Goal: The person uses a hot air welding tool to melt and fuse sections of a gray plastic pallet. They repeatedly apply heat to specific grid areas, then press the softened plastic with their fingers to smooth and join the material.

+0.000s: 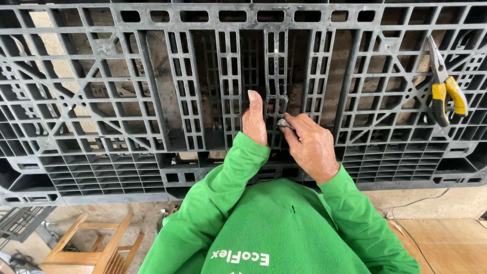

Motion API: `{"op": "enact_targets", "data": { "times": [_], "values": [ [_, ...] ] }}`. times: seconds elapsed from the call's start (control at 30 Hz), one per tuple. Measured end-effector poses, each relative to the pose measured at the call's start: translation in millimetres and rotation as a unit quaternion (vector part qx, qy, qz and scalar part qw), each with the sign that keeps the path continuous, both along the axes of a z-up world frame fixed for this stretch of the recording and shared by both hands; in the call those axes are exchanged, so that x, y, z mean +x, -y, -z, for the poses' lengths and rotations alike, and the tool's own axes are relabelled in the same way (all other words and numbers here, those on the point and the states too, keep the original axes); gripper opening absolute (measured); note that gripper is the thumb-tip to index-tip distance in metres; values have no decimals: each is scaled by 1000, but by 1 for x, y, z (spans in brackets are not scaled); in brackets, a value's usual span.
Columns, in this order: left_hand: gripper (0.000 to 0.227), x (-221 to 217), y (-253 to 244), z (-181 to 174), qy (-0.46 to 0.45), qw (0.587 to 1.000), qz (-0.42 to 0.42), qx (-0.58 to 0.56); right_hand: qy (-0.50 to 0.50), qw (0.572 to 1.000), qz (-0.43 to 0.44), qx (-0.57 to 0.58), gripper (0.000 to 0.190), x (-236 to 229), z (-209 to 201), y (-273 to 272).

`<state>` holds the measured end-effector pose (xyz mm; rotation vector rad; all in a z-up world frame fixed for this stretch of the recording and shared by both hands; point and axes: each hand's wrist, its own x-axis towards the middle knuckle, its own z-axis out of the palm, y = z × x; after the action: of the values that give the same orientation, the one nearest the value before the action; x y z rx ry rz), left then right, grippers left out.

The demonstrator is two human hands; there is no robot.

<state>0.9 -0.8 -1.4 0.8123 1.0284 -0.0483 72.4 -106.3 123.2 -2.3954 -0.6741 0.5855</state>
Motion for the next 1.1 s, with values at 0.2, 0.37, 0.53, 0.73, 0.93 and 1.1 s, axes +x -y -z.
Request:
{"op": "enact_targets", "data": {
  "times": [0.2,0.37,0.53,0.73,0.93,1.1],
  "values": [
    [105,4,-3,-5,9,1000,10,-6,2,1000,-10,-1,24,2,0,-2],
    [108,5,-6,-4,27,999,1,-17,2,1000,-17,-6,25,2,2,-1],
    [114,14,-11,-4,16,999,-5,-50,-4,1000,-12,-7,25,2,-1,-6],
    [116,20,-16,-9,-33,996,1,-86,-1,1000,-14,-21,25,3,-9,-16],
    [116,21,-14,-10,-91,989,2,-117,13,999,-30,-11,23,5,-20,-30],
    [112,19,-12,-8,-19,992,-38,-116,0,1000,-18,-5,24,3,-15,-26]
  ]
}}
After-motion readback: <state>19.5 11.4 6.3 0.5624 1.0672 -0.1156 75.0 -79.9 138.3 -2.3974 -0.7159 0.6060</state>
